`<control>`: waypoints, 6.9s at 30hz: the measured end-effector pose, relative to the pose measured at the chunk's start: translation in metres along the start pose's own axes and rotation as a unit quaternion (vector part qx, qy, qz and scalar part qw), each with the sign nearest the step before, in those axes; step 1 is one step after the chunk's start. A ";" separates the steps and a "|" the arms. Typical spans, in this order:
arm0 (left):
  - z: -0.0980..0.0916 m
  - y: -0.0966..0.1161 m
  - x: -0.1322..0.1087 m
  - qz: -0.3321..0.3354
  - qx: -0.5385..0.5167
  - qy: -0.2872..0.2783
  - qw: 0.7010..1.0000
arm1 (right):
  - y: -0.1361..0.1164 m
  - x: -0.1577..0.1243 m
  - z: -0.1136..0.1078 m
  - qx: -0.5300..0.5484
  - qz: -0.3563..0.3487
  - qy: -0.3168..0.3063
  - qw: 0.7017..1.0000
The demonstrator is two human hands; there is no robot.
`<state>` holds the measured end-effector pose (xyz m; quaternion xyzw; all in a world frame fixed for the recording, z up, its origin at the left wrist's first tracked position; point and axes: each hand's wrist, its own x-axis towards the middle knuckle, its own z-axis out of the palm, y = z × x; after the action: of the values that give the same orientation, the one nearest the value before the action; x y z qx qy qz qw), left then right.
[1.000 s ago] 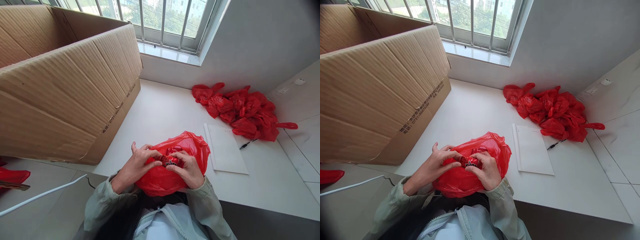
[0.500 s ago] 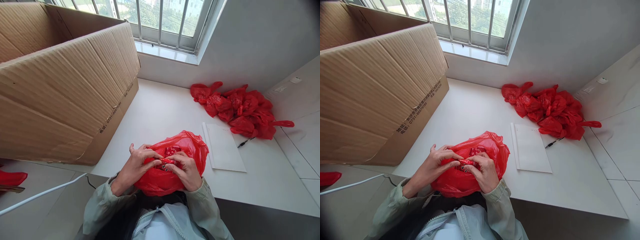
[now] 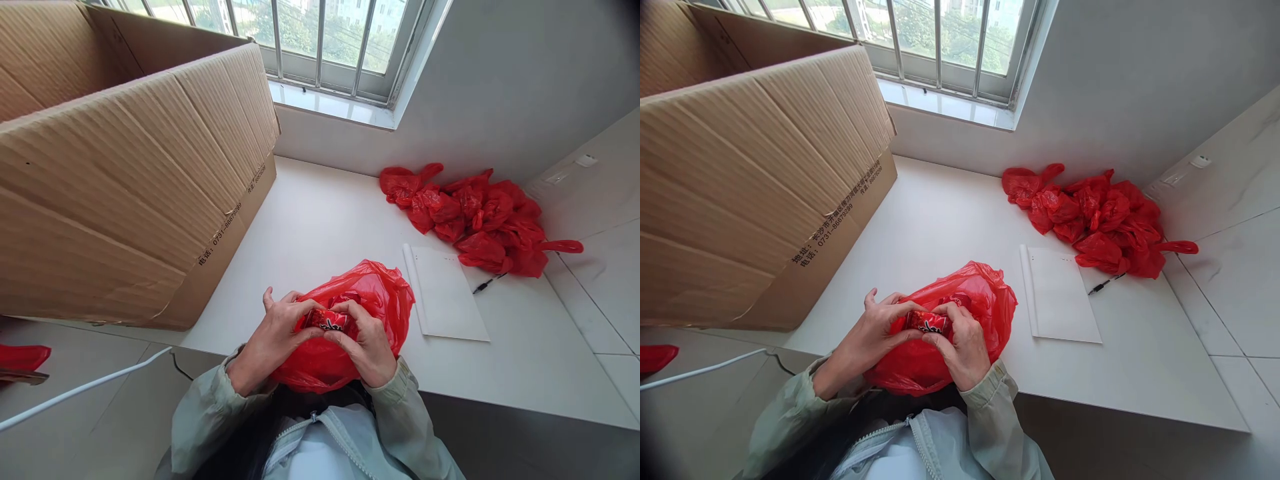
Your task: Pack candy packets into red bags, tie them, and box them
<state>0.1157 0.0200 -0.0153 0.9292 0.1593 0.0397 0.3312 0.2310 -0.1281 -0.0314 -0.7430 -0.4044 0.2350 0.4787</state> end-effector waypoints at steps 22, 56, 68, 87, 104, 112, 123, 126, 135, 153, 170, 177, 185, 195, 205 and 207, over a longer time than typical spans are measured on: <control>-0.001 -0.003 -0.001 0.046 0.040 0.017 0.998 | 0.010 -0.004 -0.008 0.062 0.043 -0.020 0.997; -0.002 0.021 -0.016 0.238 0.161 0.136 0.948 | 0.004 0.005 -0.003 -0.317 0.037 0.064 0.945; 0.034 0.001 -0.001 0.007 0.278 -0.005 0.961 | 0.015 0.011 0.002 -0.335 0.059 0.038 0.940; 0.040 0.017 0.006 0.060 0.171 -0.020 0.983 | 0.018 0.022 -0.006 -0.284 0.016 -0.032 0.958; 0.044 0.009 0.005 0.045 0.212 0.012 0.976 | 0.018 0.021 -0.014 -0.292 0.043 0.091 0.951; 0.041 0.003 0.002 0.033 0.142 0.047 0.988 | 0.003 0.008 0.004 -0.269 0.065 0.075 0.958; 0.045 0.024 0.016 0.120 0.199 0.008 0.973 | 0.036 -0.029 -0.040 -0.441 -0.026 -0.070 0.895; 0.042 0.019 0.015 0.118 0.213 0.005 0.970 | 0.039 -0.030 -0.038 -0.468 -0.032 -0.064 0.881; 0.065 0.023 0.025 0.154 0.212 0.020 0.965 | 0.039 -0.023 -0.033 -0.459 -0.018 -0.039 0.887; 0.059 0.027 0.013 0.169 0.186 -0.019 0.968 | 0.051 0.002 -0.013 -0.397 0.059 0.056 0.914; 0.008 -0.021 -0.063 -0.217 -0.163 0.140 0.952 | 0.033 0.012 -0.007 -0.189 0.021 0.162 0.968; 0.004 -0.018 -0.056 -0.175 -0.291 0.147 0.929 | 0.015 0.029 0.009 -0.133 -0.026 0.132 0.982; -0.004 -0.021 -0.054 -0.159 -0.443 0.174 0.865 | 0.014 0.038 0.017 -0.245 -0.049 0.070 0.966; -0.018 -0.013 -0.051 -0.164 -0.525 0.239 0.800 | 0.011 0.037 0.027 -0.314 -0.212 -0.165 0.911; -0.027 -0.009 -0.053 -0.166 -0.542 0.274 0.777 | -0.004 0.040 0.020 -0.315 -0.201 -0.153 0.915; -0.025 -0.007 -0.054 -0.165 -0.536 0.275 0.781 | -0.001 0.041 0.026 -0.331 -0.208 -0.165 0.906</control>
<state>0.0584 0.0232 0.0016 0.5106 0.3477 0.3167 0.7198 0.2342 -0.0800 -0.0400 -0.7081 -0.6777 0.1023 0.1699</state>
